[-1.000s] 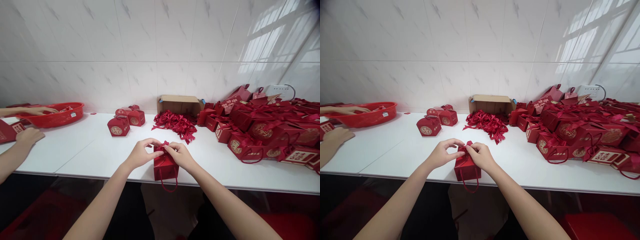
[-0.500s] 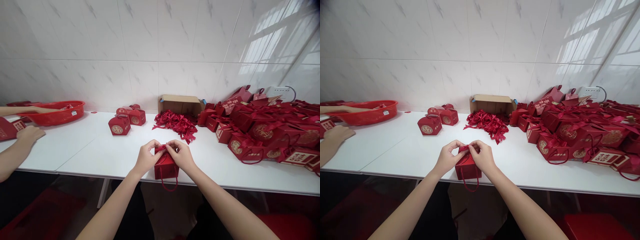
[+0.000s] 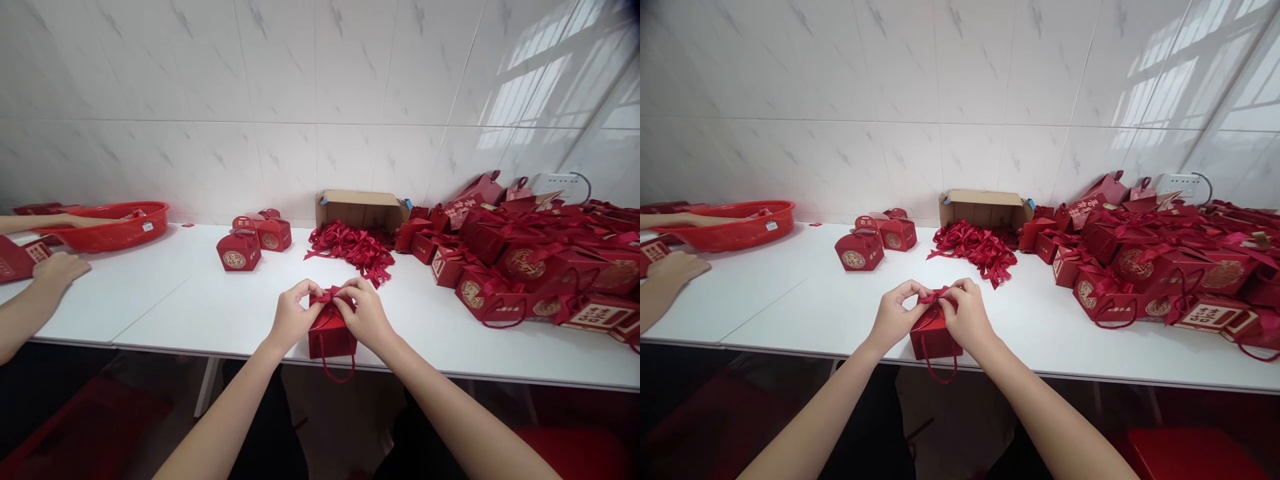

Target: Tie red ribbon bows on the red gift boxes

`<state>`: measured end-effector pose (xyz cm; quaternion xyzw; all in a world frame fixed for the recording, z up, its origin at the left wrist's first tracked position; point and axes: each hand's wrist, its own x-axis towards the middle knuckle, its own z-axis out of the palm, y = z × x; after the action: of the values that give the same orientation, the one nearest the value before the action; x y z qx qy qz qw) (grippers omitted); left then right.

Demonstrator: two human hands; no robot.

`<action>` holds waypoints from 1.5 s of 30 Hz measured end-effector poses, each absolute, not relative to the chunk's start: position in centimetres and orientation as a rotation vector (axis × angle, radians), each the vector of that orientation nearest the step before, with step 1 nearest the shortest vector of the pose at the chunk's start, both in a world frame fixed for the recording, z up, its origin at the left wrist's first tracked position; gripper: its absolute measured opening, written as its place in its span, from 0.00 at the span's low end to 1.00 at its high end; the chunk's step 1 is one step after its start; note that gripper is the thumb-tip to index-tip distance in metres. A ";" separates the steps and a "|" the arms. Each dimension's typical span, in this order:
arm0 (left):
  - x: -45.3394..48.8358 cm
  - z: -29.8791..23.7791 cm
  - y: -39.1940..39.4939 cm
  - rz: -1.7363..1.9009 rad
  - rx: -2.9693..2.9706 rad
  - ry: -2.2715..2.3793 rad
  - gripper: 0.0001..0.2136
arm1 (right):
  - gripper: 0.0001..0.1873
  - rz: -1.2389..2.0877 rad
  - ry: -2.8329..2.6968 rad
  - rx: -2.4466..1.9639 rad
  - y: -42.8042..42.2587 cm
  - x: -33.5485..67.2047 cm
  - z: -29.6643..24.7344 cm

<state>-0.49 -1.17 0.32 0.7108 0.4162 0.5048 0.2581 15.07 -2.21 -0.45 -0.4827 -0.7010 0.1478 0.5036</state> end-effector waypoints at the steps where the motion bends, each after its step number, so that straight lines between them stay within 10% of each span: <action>1: -0.5 0.4 -1.1 1.365 1.931 1.126 0.03 | 0.06 0.429 -1.662 -1.193 -2.1 15.0 -0.4; 18: -0.4 0.1 -0.9 1.330 1.921 1.043 0.06 | 0.11 1.170 -1.339 -1.069 -2.5 15.2 0.4; 35: -1.4 4.8 -0.6 0.817 2.302 0.980 0.06 | 0.10 0.437 -1.991 -1.278 -4.0 19.4 2.4; 45: -1.0 7.0 -0.6 0.631 2.520 0.937 0.09 | 0.21 0.798 -1.910 -1.276 -3.3 19.2 4.8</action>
<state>-1.04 -0.64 7.04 0.8961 0.3331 0.2243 0.1888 19.21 -3.31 4.80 -0.4919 -0.7365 0.3077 0.3477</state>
